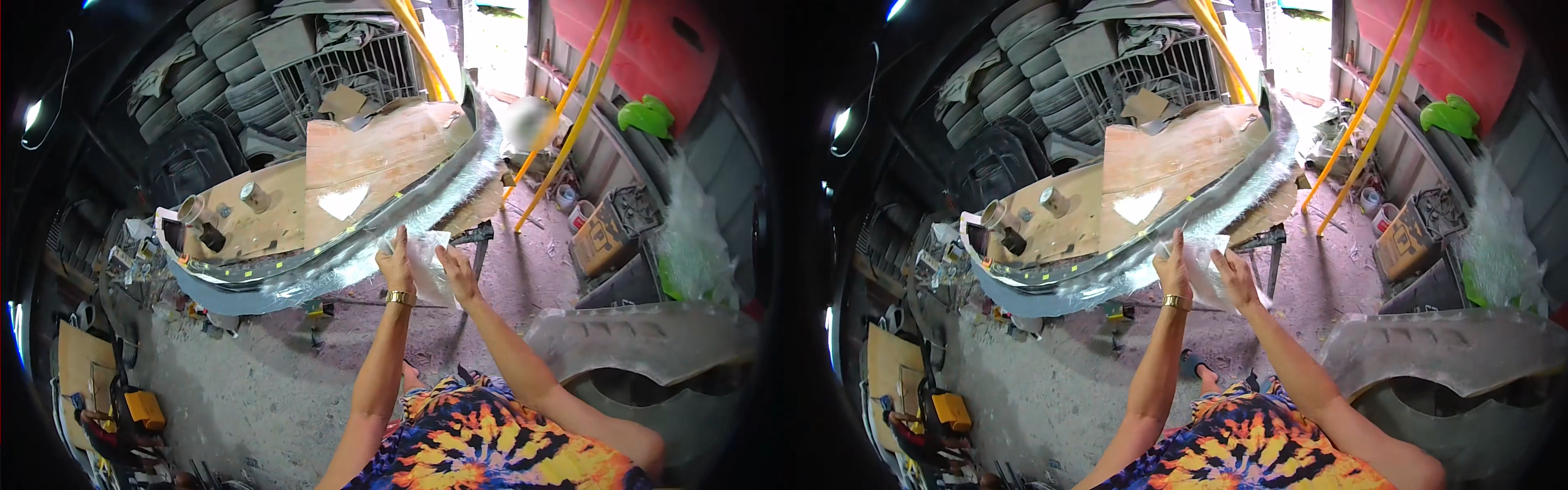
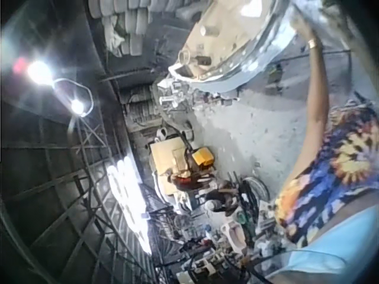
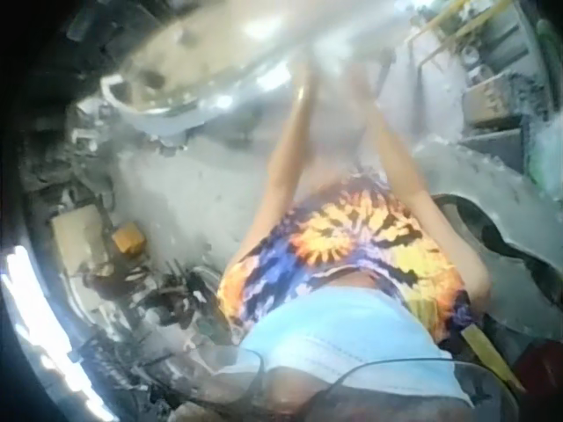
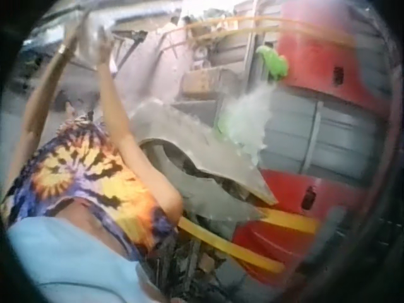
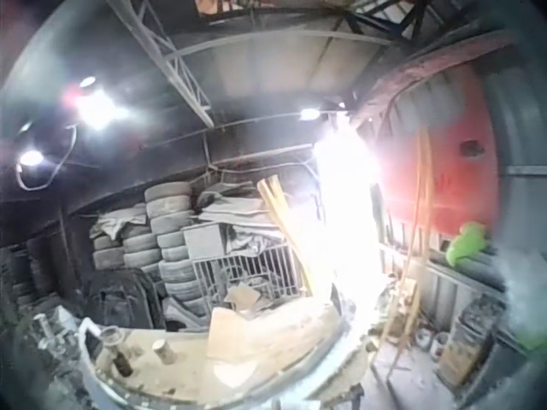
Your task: The person lays pieces of fiberglass matting onto a curved vehicle mold by hand, pressing and smoothing the material along the surface.
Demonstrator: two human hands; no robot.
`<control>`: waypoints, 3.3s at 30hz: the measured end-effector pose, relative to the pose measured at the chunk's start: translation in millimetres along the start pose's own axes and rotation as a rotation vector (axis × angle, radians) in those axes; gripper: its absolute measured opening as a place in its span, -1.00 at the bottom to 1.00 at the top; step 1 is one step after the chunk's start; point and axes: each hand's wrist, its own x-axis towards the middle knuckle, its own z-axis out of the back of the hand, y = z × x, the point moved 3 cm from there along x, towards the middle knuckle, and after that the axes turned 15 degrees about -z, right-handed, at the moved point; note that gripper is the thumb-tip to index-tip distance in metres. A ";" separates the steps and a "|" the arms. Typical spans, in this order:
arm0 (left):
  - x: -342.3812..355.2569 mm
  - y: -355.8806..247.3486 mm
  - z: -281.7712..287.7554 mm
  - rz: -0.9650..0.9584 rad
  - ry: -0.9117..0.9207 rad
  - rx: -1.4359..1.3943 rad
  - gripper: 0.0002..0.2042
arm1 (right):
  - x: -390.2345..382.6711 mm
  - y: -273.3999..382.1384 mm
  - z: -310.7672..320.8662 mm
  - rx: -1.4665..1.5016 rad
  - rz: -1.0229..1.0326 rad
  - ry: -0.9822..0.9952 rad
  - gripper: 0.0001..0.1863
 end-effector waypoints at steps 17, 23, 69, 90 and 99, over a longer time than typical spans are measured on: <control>-45.8 61.6 -20.6 0.009 -0.252 -0.047 -0.73 | 47.4 -47.7 -4.3 0.041 0.063 -0.291 -0.72; -17.2 61.9 -21.1 0.187 -0.149 -0.258 -0.54 | 60.8 -53.4 19.2 0.796 -0.157 -0.139 -0.51; -27.8 85.2 -17.7 -0.095 0.161 0.534 -0.49 | 68.8 -64.8 4.4 -0.164 0.111 -0.423 -0.59; 6.0 83.4 22.3 -0.137 0.521 0.836 -0.67 | 59.0 -54.0 5.9 -0.090 -0.025 -0.482 -0.53; -25.7 77.4 -13.2 -0.016 -0.223 0.025 -0.65 | 82.7 -82.4 -14.1 -0.067 -0.173 -0.379 -0.68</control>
